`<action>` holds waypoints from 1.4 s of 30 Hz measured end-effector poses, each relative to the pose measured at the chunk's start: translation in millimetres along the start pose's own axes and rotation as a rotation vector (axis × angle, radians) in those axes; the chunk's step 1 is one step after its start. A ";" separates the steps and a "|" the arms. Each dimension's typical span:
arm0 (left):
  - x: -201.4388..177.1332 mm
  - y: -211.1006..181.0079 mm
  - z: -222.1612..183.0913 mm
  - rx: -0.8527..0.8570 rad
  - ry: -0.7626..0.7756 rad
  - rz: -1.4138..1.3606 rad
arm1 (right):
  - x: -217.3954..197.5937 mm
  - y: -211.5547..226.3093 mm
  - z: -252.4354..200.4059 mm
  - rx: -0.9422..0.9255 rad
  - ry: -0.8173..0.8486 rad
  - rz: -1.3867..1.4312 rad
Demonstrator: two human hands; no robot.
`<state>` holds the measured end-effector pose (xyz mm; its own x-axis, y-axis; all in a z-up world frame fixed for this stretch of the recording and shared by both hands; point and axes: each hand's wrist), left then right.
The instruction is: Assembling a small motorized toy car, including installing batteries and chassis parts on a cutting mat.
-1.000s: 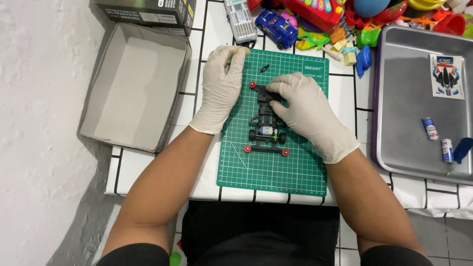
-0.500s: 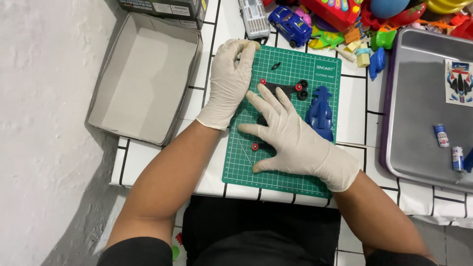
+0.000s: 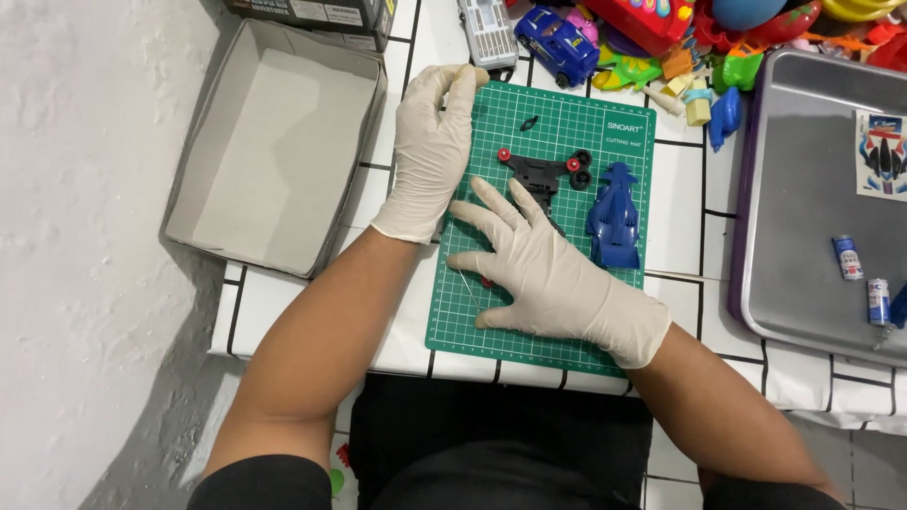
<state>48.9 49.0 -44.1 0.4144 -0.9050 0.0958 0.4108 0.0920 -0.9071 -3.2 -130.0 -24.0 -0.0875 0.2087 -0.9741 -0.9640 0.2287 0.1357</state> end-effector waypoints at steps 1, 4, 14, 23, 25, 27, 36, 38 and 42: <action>-0.1 -0.3 -0.1 0.002 0.002 -0.001 | -0.5 -0.1 -0.1 0.002 -0.002 -0.002; 0.4 -1.3 0.1 -0.013 0.008 -0.034 | -2.2 -0.7 -0.3 0.005 0.020 0.000; 2.2 -2.2 -1.2 -0.003 0.016 -0.031 | -0.6 -2.5 1.4 0.005 0.042 0.029; 1.6 -3.7 -2.0 -0.003 0.026 -0.061 | -7.7 6.3 0.2 -0.015 0.019 -0.005; 2.0 -4.1 -1.9 -0.001 0.026 -0.053 | -7.3 6.9 -1.6 -0.042 -0.011 -0.047; 1.3 -4.7 -2.0 -0.010 0.030 -0.047 | -10.8 9.7 -1.5 -0.084 -0.057 -0.081; 1.3 -6.1 -2.8 -0.018 0.029 -0.037 | -4.0 18.2 -4.4 -0.098 -0.112 0.102; 2.6 -1.8 -3.0 -0.027 0.029 -0.012 | 1.0 17.3 -3.9 -0.075 -0.073 0.117; 2.9 -5.2 -3.6 -0.012 0.092 0.039 | 16.6 5.5 -7.2 0.019 -0.096 0.364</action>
<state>45.1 44.5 -40.6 0.3532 -0.9353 0.0226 0.3855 0.1235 -0.9144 -11.8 -132.1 -40.8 -0.3987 0.3679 -0.8401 -0.8693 0.1402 0.4739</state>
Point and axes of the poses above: each hand's wrist, its own z-axis towards the middle knuckle, its own x-axis out of the palm, y = z × x, and after that the axes turned 10 degrees about -z, right-handed
